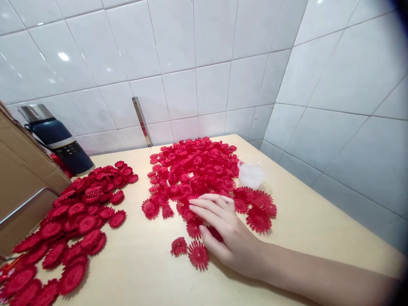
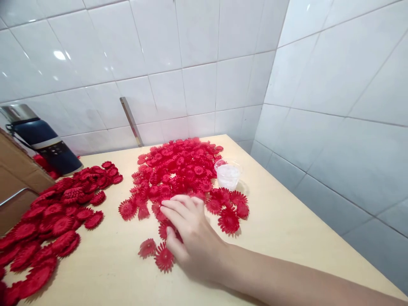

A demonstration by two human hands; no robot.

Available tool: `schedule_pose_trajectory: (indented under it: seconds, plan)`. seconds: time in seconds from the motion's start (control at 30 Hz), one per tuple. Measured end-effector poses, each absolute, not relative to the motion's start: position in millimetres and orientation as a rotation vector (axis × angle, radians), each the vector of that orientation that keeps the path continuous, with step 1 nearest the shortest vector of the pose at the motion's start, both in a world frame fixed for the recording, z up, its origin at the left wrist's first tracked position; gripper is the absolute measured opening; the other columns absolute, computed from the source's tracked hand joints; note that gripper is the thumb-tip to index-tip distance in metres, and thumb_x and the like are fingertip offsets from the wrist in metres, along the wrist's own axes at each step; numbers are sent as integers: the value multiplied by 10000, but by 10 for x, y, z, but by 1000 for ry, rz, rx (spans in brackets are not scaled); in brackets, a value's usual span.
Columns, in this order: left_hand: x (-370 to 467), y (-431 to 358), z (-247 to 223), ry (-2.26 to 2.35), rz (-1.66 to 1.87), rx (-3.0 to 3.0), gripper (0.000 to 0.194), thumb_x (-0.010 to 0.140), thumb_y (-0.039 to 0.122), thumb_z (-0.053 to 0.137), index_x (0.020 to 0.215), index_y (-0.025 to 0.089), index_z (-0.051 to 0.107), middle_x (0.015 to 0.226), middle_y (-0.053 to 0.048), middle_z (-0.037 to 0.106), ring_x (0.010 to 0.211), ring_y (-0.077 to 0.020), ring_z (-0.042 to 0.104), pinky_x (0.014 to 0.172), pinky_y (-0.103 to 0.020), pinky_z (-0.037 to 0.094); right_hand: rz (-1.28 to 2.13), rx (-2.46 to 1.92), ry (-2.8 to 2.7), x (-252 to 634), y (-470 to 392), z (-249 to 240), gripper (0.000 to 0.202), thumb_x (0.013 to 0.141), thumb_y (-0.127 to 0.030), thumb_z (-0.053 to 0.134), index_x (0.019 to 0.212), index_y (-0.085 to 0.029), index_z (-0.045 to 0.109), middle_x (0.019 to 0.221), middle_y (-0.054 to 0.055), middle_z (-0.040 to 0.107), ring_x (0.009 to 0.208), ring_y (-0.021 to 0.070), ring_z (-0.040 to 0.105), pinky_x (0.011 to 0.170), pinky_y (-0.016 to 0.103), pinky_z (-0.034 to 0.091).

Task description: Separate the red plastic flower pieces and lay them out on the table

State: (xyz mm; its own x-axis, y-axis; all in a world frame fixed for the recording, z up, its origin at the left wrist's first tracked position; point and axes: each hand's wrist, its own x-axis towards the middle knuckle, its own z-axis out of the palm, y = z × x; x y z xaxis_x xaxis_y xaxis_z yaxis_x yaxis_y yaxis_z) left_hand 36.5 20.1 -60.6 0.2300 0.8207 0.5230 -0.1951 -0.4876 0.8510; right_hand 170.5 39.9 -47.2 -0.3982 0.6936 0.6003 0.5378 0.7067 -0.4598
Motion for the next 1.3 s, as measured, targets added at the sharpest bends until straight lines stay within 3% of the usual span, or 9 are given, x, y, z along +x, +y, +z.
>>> schedule_pose_trajectory:
  seconds: [0.03, 0.1, 0.17, 0.3, 0.47, 0.63, 0.97, 1.2, 1.3]
  plan:
    - [304, 174, -521, 652, 1347, 1706, 236, 877, 295, 377, 862, 286, 613, 1037, 115, 587, 945, -189, 594, 666, -313, 525, 233, -938, -2084, 1706, 400, -474, 351, 783, -68, 430, 1109, -101, 555, 1134, 97, 590, 1062, 241, 445, 903, 457, 316]
    - [177, 156, -334, 745, 1222, 1882, 253, 825, 220, 413, 788, 322, 641, 928, 58, 643, 900, -208, 602, 609, -316, 529, 210, -941, -2062, 1709, 406, -479, 360, 779, -65, 429, 1116, -92, 553, 1135, 114, 581, 1063, 248, 444, 895, 459, 322]
    - [80, 208, -167, 880, 1092, 2063, 256, 782, 87, 421, 842, 204, 641, 845, -66, 649, 826, -236, 596, 635, -371, 501, 195, -950, -2042, 1713, 418, -481, 365, 774, -61, 434, 1118, -84, 554, 1136, 126, 574, 1065, 253, 441, 892, 459, 327]
    - [28, 452, -49, 1393, 289, 3014, 287, 770, 3, 306, 745, 121, 566, 727, -109, 595, 681, -242, 544, 578, -398, 442, 196, -958, -2022, 1723, 440, -478, 352, 776, -52, 436, 1100, -94, 566, 1130, 118, 583, 1063, 246, 453, 895, 451, 333]
    - [43, 588, -164, 1328, 576, 2593, 310, 925, 229, 232, 724, 171, 460, 732, -23, 551, 665, -151, 506, 630, -279, 416, 143, -887, -2033, 1718, 429, -480, 306, 792, -70, 435, 1041, -142, 597, 1085, 86, 630, 1023, 238, 500, 873, 447, 347]
    - [47, 549, -201, 1365, 700, 2339, 292, 908, 305, 315, 655, 183, 396, 665, 14, 489, 607, -131, 455, 570, -248, 349, 104, -824, -2058, 1712, 392, -477, 275, 779, -61, 452, 978, -154, 617, 1010, 65, 668, 997, 238, 525, 860, 438, 334]
    - [90, 550, -282, 1207, 780, 1879, 306, 886, 321, 349, 624, 174, 406, 610, 31, 421, 566, -113, 404, 530, -229, 329, 288, -914, -2014, 1718, 428, -436, 164, 763, -71, 474, 831, -193, 560, 861, 38, 634, 884, 211, 545, 815, 419, 352]
    - [96, 514, -307, 1167, 754, 1972, 306, 894, 289, 307, 616, 179, 374, 601, 27, 420, 555, -113, 396, 540, -239, 335, 688, -1230, -1804, 1752, 523, -449, 248, 798, -247, 521, 1041, -214, 486, 1048, 61, 569, 976, 228, 517, 821, 414, 421]
    - [104, 518, -304, 1154, 786, 1995, 298, 889, 276, 315, 605, 187, 326, 590, 36, 384, 536, -106, 356, 514, -232, 316, 734, -1177, -1903, 1752, 526, -423, 96, 846, -240, 466, 881, -209, 549, 896, 36, 600, 880, 210, 526, 795, 415, 417]
